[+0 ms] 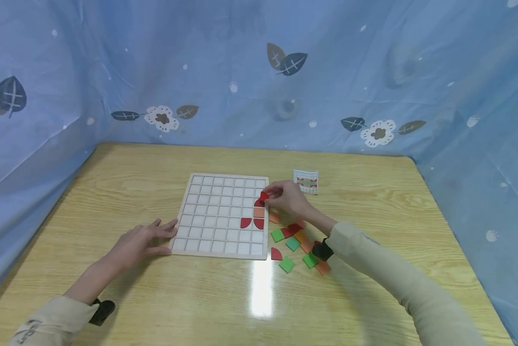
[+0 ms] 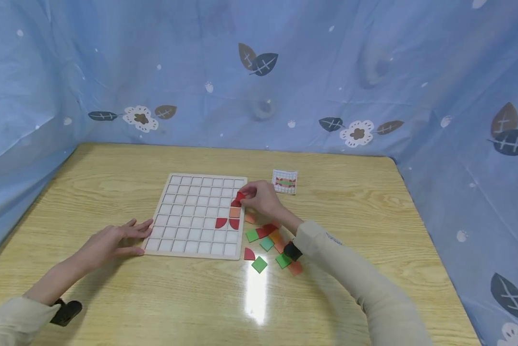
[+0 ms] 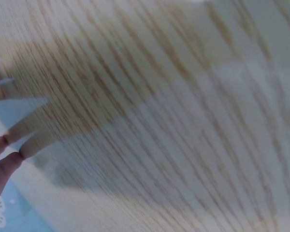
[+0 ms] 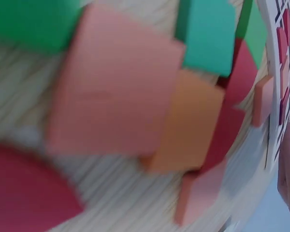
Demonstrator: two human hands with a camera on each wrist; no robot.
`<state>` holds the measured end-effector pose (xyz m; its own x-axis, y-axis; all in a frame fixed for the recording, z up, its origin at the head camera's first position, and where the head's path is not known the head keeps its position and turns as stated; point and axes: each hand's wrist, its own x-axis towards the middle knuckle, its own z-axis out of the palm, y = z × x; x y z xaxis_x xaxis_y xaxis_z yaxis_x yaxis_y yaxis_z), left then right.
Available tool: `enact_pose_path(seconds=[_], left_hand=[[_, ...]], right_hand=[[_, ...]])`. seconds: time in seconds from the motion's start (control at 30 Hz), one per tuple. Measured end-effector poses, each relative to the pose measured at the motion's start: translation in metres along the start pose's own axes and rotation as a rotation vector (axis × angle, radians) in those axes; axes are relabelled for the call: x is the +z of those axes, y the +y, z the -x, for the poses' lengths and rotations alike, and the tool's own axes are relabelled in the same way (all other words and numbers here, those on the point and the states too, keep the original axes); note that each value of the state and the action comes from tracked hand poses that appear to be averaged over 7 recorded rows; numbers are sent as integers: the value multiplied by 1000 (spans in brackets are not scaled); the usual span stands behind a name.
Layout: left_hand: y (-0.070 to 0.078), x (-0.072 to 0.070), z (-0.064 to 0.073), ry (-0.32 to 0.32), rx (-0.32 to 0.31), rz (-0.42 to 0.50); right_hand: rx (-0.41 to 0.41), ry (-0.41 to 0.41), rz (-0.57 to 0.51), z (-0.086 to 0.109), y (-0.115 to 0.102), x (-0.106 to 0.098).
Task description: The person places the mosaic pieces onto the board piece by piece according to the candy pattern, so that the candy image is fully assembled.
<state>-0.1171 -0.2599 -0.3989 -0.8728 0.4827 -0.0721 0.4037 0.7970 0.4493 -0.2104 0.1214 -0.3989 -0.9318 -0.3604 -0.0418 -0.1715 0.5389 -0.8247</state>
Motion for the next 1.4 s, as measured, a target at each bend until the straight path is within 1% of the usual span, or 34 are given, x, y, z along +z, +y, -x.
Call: enact_pose_path(seconds=[0.23,0.47,0.57,0.67,0.83,1.03,1.23,1.4], left_hand=[[0,1,0,0,-2,-6],[1,1,0,1,4,-1],[1,2,0,-2,4,-1],[2,2,-1,0,12,-1],[2,0,0,11,24,-1],[2,-4,-1,0,32,-2],[2,-4,-2,-6,29,-1],[3,-4,-2,-10,25,1]], right_hand=[[7,-14,3,-10,-10,11],[0,31,16,-12,-14,20],[22,33,-13,-10,-16,22],[63,20,-47,-7,-18,20],[110,13,-112,-2,-18,17],[193,73,-175,2,-18,16],[277,135,-247,4,-23,20],[267,196,-302,5,-25,27]])
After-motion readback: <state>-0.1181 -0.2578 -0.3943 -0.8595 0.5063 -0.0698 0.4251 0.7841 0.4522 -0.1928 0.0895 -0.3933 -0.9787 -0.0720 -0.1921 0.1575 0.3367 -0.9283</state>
